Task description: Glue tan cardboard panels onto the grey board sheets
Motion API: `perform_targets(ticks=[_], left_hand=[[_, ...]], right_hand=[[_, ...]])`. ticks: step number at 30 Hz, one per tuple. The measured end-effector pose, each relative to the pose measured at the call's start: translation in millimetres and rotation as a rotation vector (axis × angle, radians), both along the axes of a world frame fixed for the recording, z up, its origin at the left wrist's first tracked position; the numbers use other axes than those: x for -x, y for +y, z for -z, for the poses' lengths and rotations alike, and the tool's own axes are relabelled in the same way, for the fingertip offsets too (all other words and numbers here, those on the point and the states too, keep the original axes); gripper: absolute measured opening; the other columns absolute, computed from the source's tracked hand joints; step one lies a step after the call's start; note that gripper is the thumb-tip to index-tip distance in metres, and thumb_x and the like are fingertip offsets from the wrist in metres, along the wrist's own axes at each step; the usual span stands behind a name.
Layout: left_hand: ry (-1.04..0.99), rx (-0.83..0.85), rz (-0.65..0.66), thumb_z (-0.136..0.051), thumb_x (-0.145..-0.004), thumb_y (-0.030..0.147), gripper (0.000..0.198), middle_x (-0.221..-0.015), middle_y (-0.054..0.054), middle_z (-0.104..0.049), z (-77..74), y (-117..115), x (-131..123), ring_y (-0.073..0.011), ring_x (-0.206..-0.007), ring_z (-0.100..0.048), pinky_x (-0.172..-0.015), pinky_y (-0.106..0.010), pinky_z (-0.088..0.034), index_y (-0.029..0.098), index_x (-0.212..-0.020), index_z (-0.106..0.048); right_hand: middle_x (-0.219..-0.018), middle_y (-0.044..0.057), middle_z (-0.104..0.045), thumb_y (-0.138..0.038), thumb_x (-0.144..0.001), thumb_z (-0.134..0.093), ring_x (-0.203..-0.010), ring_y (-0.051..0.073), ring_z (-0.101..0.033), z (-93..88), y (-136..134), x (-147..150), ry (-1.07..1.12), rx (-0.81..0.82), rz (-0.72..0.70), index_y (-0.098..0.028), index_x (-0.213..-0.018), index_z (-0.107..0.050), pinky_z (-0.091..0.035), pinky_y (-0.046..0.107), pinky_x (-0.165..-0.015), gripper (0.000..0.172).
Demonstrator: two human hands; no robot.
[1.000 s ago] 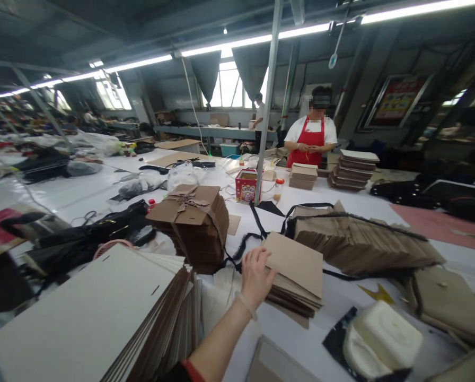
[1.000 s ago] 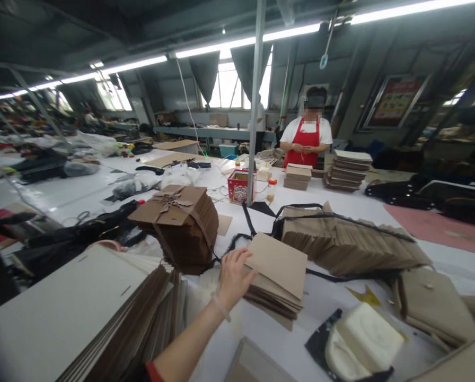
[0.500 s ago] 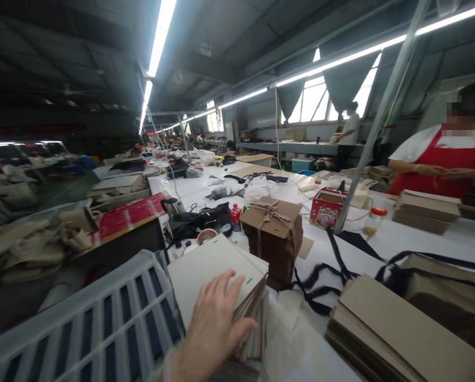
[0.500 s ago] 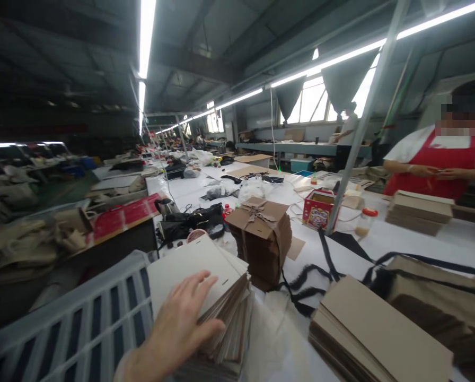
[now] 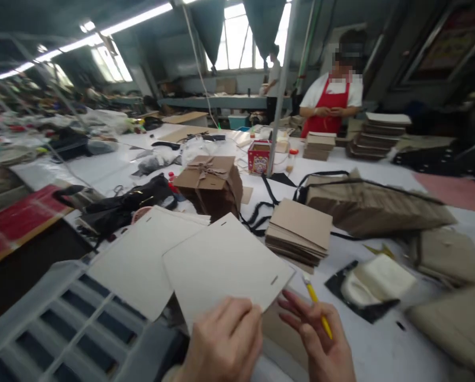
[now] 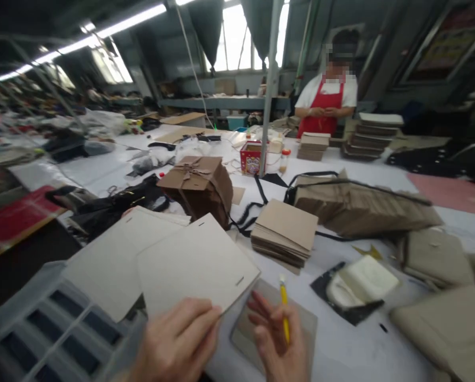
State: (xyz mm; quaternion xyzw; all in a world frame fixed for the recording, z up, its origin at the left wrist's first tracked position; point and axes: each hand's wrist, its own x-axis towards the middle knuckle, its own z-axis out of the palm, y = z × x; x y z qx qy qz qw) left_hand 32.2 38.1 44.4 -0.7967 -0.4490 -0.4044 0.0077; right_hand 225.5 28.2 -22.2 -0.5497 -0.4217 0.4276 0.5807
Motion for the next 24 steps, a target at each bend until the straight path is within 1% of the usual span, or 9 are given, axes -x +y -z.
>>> perform_targets(ticks=[2, 5, 8, 10, 11, 13, 15, 19, 24], left_hand=[[-0.022, 0.008, 0.153, -0.055, -0.084, 0.006, 0.014, -0.069, -0.002, -0.063, 10.6, -3.9, -35.9, -0.0142, -0.061, -0.059, -0.056, -0.024, -0.047, 0.016, -0.085, -0.065], [-0.094, 0.078, 0.344, -0.055, -0.084, 0.011, 0.014, -0.074, -0.002, -0.066, 36.8, 0.0, -66.2, -0.0155, -0.068, -0.063, -0.065, -0.026, -0.052, 0.019, -0.085, -0.065], [-0.218, 0.306, 0.155, -0.065, -0.083, 0.028, 0.031, -0.109, -0.009, -0.068, 79.0, 18.5, -63.4, -0.0250, -0.105, -0.063, -0.100, -0.044, -0.048, 0.023, -0.114, -0.064], [-0.401, 0.610, -0.085, -0.071, -0.079, 0.036, 0.047, -0.116, -0.010, -0.067, 116.1, 32.1, -54.3, -0.0282, -0.113, -0.060, -0.107, -0.050, -0.042, 0.023, -0.123, -0.059], [-0.522, 0.820, -0.093, -0.072, -0.076, 0.039, 0.053, -0.116, -0.010, -0.067, 136.5, 36.9, -51.0, -0.0287, -0.112, -0.061, -0.105, -0.050, -0.043, 0.021, -0.124, -0.058], [-0.793, 1.286, 0.066, -0.072, -0.075, 0.044, 0.058, -0.113, -0.012, -0.069, 178.1, 40.9, -49.7, -0.0282, -0.106, -0.065, -0.097, -0.045, -0.050, 0.018, -0.124, -0.057], [-0.979, 1.553, 0.168, -0.071, -0.074, 0.049, 0.054, -0.104, -0.012, -0.072, 216.8, 39.5, -56.0, -0.0268, -0.094, -0.068, -0.088, -0.040, -0.054, 0.014, -0.114, -0.061], [-0.745, 1.435, 0.035, -0.070, -0.071, 0.049, 0.035, -0.074, -0.004, -0.068, 270.7, 42.0, -77.7, -0.0212, -0.072, -0.064, -0.066, -0.030, -0.049, 0.016, -0.074, -0.060], [-0.400, 1.279, -0.073, -0.065, -0.074, 0.029, 0.014, -0.068, 0.002, -0.063, 291.8, 62.9, -95.9, -0.0173, -0.070, -0.061, -0.066, -0.026, -0.042, 0.018, -0.080, -0.060]], right_hand=[[-0.097, 0.006, -0.071, -0.046, -0.073, -0.078, -0.075, 0.019, -0.068, -15.3, -8.3, 9.6, 0.083, 0.033, 0.102, -0.024, -0.082, -0.042, -0.057, 0.030, -0.068, 0.043], [-0.069, -0.004, -0.061, -0.039, -0.067, -0.083, -0.062, 0.010, -0.061, -9.9, -18.3, -5.0, 0.000, 0.068, 0.301, -0.023, -0.073, -0.040, -0.052, 0.017, -0.060, 0.046], [-0.067, -0.002, -0.058, -0.045, -0.066, -0.081, -0.067, 0.013, -0.063, 20.4, -27.8, -40.5, -0.054, 0.126, 0.383, -0.022, -0.069, -0.040, -0.051, 0.017, -0.060, 0.047], [-0.072, 0.001, -0.061, -0.048, -0.066, -0.080, -0.074, 0.016, -0.066, 46.6, -35.1, -63.3, -0.081, 0.184, 0.411, -0.023, -0.068, -0.039, -0.052, 0.020, -0.064, 0.048], [-0.071, 0.001, -0.060, -0.049, -0.066, -0.080, -0.076, 0.017, -0.066, 60.5, -38.7, -72.8, -0.097, 0.206, 0.432, -0.023, -0.068, -0.039, -0.052, 0.021, -0.065, 0.048], [-0.069, -0.001, -0.057, -0.052, -0.067, -0.078, -0.075, 0.016, -0.064, 88.8, -45.2, -87.9, -0.135, 0.233, 0.491, -0.023, -0.068, -0.038, -0.051, 0.020, -0.066, 0.049], [-0.070, -0.002, -0.056, -0.058, -0.069, -0.074, -0.073, 0.015, -0.063, 116.5, -49.5, -99.7, -0.206, 0.259, 0.551, -0.024, -0.070, -0.038, -0.050, 0.021, -0.066, 0.049], [-0.075, 0.001, -0.062, -0.067, -0.077, -0.059, -0.069, 0.018, -0.061, 160.7, -49.9, -121.1, -0.548, 0.417, 0.558, -0.024, -0.073, -0.044, -0.047, 0.027, -0.065, 0.046], [-0.070, 0.000, -0.059, -0.070, -0.086, -0.041, -0.057, 0.019, -0.057, 189.1, -36.7, -141.8, -0.825, 0.459, 0.458, -0.024, -0.079, -0.048, -0.041, 0.030, -0.059, 0.047]])
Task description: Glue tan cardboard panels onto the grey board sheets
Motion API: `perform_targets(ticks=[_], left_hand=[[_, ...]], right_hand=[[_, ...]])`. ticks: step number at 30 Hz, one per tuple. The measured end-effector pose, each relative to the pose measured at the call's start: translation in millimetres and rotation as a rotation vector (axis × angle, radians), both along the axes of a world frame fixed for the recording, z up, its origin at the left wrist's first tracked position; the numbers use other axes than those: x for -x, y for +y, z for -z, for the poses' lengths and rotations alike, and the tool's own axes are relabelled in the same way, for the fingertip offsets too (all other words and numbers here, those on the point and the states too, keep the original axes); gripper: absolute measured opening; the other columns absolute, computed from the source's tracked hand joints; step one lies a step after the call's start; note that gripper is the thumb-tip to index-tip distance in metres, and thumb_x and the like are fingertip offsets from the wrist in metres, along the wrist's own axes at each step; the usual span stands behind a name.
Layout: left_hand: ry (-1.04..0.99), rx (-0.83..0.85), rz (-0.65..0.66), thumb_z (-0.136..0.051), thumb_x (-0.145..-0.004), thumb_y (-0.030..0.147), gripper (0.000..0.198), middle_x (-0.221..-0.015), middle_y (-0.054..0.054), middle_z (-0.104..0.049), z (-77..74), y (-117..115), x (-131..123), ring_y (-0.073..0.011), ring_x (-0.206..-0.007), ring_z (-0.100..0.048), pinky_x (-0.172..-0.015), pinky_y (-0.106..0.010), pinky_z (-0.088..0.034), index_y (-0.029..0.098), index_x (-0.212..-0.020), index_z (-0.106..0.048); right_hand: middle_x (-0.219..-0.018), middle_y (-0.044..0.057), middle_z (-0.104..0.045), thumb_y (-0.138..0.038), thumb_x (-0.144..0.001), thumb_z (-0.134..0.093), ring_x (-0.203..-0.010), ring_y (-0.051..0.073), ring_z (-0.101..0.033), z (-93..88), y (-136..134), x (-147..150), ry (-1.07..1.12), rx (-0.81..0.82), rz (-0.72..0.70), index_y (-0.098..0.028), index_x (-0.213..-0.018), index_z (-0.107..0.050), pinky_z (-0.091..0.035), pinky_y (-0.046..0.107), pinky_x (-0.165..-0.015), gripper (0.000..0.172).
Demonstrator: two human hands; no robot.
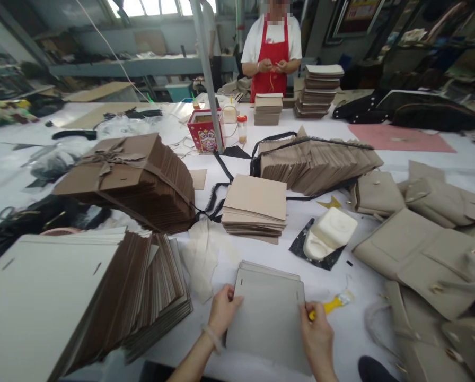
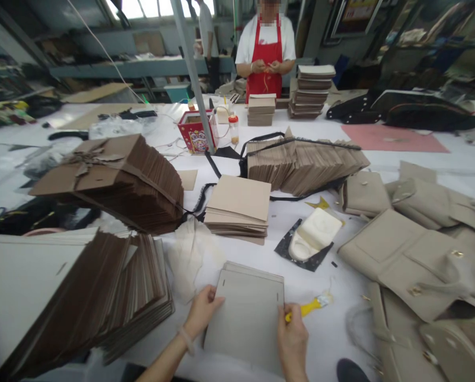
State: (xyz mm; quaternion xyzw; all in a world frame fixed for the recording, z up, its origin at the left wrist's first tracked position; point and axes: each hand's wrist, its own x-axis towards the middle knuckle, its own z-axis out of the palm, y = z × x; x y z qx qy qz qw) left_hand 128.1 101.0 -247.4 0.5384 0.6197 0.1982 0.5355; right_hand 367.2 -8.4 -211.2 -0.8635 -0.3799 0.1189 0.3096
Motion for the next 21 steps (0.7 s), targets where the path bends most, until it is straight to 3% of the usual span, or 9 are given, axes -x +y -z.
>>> perform_targets(ticks=[4, 9, 17, 21], left_hand=[[0.055, -0.051, -0.013, -0.062, -0.076, 0.023, 0.024, -0.070, 0.003, -0.061, 3.0, 7.9, -6.4, -0.0170, -0.070, -0.061, -0.069, -0.026, -0.040, 0.019, -0.100, -0.058], [0.096, -0.116, -0.013, -0.060, -0.079, 0.027, 0.028, -0.072, 0.003, -0.059, 10.7, 8.3, -7.8, -0.0183, -0.073, -0.061, -0.072, -0.028, -0.042, 0.018, -0.106, -0.054], [0.093, -0.147, -0.029, -0.057, -0.081, 0.033, 0.029, -0.074, 0.000, -0.060, 8.3, 7.6, -6.7, -0.0218, -0.075, -0.063, -0.074, -0.033, -0.047, 0.018, -0.105, -0.054], [0.087, -0.309, -0.077, -0.059, -0.082, 0.038, 0.029, -0.097, -0.008, -0.067, -0.8, 7.1, -3.6, -0.0277, -0.095, -0.065, -0.085, -0.040, -0.052, 0.021, -0.105, -0.060]], right_hand=[[-0.065, -0.002, -0.054, -0.068, -0.090, -0.033, -0.054, 0.020, -0.055, 14.3, 11.1, -6.2, -0.057, 0.001, -0.061, -0.025, -0.080, -0.045, -0.039, 0.030, -0.057, 0.046], [-0.067, 0.001, -0.058, -0.067, -0.091, -0.030, -0.056, 0.022, -0.059, 23.2, 16.0, -10.9, -0.080, 0.028, -0.110, -0.025, -0.082, -0.046, -0.041, 0.032, -0.056, 0.046], [-0.071, 0.006, -0.065, -0.062, -0.092, -0.035, -0.059, 0.024, -0.064, 14.8, 16.8, -15.6, -0.098, -0.006, -0.192, -0.022, -0.084, -0.054, -0.048, 0.034, -0.055, 0.044], [-0.074, 0.009, -0.070, -0.062, -0.090, -0.038, -0.054, 0.025, -0.064, 2.4, 20.6, -27.2, -0.216, -0.113, -0.202, -0.022, -0.098, -0.066, -0.050, 0.035, -0.049, 0.049]])
